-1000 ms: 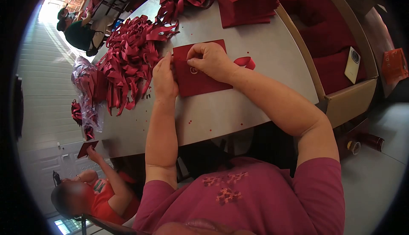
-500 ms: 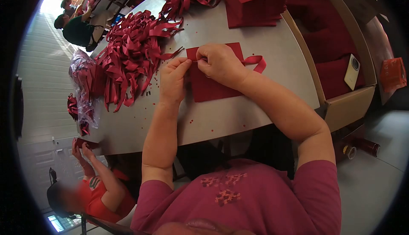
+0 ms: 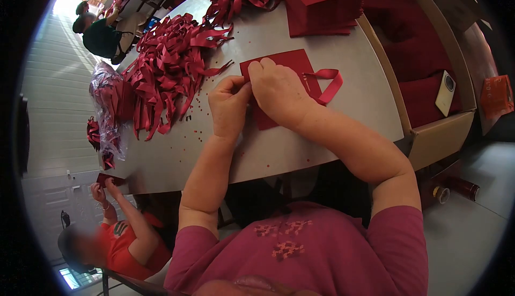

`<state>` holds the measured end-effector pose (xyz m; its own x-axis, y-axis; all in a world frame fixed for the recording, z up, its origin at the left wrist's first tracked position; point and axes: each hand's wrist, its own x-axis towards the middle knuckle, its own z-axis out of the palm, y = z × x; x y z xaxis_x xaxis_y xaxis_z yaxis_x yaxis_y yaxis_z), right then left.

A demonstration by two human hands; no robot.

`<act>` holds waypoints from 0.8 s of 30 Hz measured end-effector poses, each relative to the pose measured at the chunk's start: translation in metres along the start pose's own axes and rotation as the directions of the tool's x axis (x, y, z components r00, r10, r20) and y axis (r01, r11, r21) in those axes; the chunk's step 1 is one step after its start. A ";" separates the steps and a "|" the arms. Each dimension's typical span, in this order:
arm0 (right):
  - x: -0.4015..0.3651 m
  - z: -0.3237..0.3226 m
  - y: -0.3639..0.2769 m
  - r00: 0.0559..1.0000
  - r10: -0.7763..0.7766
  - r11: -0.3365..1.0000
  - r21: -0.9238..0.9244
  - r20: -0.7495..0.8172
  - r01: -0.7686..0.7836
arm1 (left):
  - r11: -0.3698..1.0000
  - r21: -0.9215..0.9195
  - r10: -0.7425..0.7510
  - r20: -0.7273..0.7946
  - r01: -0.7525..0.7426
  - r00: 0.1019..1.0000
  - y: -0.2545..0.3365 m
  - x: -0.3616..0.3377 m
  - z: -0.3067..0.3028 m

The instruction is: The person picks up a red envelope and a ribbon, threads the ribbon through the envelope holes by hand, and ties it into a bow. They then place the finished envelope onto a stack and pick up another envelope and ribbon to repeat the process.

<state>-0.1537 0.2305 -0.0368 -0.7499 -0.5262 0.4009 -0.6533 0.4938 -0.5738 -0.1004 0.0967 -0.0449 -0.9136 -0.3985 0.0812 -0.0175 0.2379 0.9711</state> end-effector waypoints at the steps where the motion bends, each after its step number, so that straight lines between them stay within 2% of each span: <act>1: -0.001 0.000 -0.001 1.000 -0.017 0.999 -0.042 0.006 0.017 | 0.998 -0.049 -0.038 -0.005 0.038 0.999 -0.001 -0.001 0.000; 2: 0.000 0.002 -0.001 1.000 -0.016 0.999 -0.041 0.005 0.017 | 0.992 -0.098 -0.076 -0.006 0.075 0.997 -0.002 -0.001 0.000; 4: 0.000 0.009 0.002 0.989 -0.107 0.994 -0.011 -0.104 0.107 | 0.990 -0.131 -0.059 0.009 0.059 0.998 -0.003 -0.002 -0.002; 8: 0.005 0.015 0.014 0.978 -0.092 0.989 0.099 -0.189 0.112 | 0.968 -0.250 -0.006 0.080 0.026 0.997 -0.005 0.001 -0.005; 10: 0.009 0.013 0.017 0.995 0.058 0.929 0.370 -0.076 -0.026 | 0.965 -0.262 0.009 0.105 0.019 0.994 -0.010 0.005 -0.009; 11: 0.011 0.011 0.020 0.995 0.058 0.929 0.369 -0.076 -0.026 | 0.962 -0.273 0.023 0.131 0.013 0.991 -0.012 0.007 -0.012; 13: 0.015 -0.001 0.022 0.958 0.199 0.808 0.518 0.204 -0.278 | 0.955 -0.289 -0.025 0.166 0.073 0.986 -0.004 0.008 -0.017; 14: 0.017 -0.004 0.023 0.958 0.199 0.808 0.518 0.207 -0.280 | 0.944 -0.302 -0.073 0.201 0.133 0.977 -0.002 0.008 -0.019; 15: 0.019 -0.006 0.024 0.922 0.230 0.746 0.552 0.311 -0.372 | 0.943 -0.304 -0.075 0.200 0.135 0.977 -0.006 0.009 -0.019; 16: 0.019 -0.007 0.025 0.876 0.251 0.676 0.573 0.413 -0.464 | 0.978 -0.201 -0.006 0.195 0.046 0.981 -0.011 0.011 -0.019; 17: 0.018 -0.007 0.026 0.874 0.251 0.676 0.571 0.415 -0.465 | 0.994 -0.095 0.064 0.199 -0.046 0.978 -0.015 0.011 -0.020; 19: 0.017 -0.007 0.026 0.924 0.194 0.773 0.528 0.330 -0.351 | 0.996 -0.080 0.053 0.196 -0.038 0.979 -0.011 0.009 -0.018; 23: 0.017 -0.013 0.025 0.917 0.224 0.790 0.490 0.330 -0.369 | 0.998 -0.011 0.057 0.242 -0.056 0.969 -0.011 0.009 -0.018; 24: 0.017 -0.011 0.028 0.955 0.169 0.875 0.409 0.244 -0.259 | 0.998 -0.012 0.057 0.241 -0.056 0.969 -0.009 0.008 -0.017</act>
<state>-0.1856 0.2430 -0.0380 -0.8011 -0.5880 0.1117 -0.3347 0.2854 -0.8981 -0.1005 0.0768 -0.0496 -0.9841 -0.1587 0.0799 0.0384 0.2491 0.9677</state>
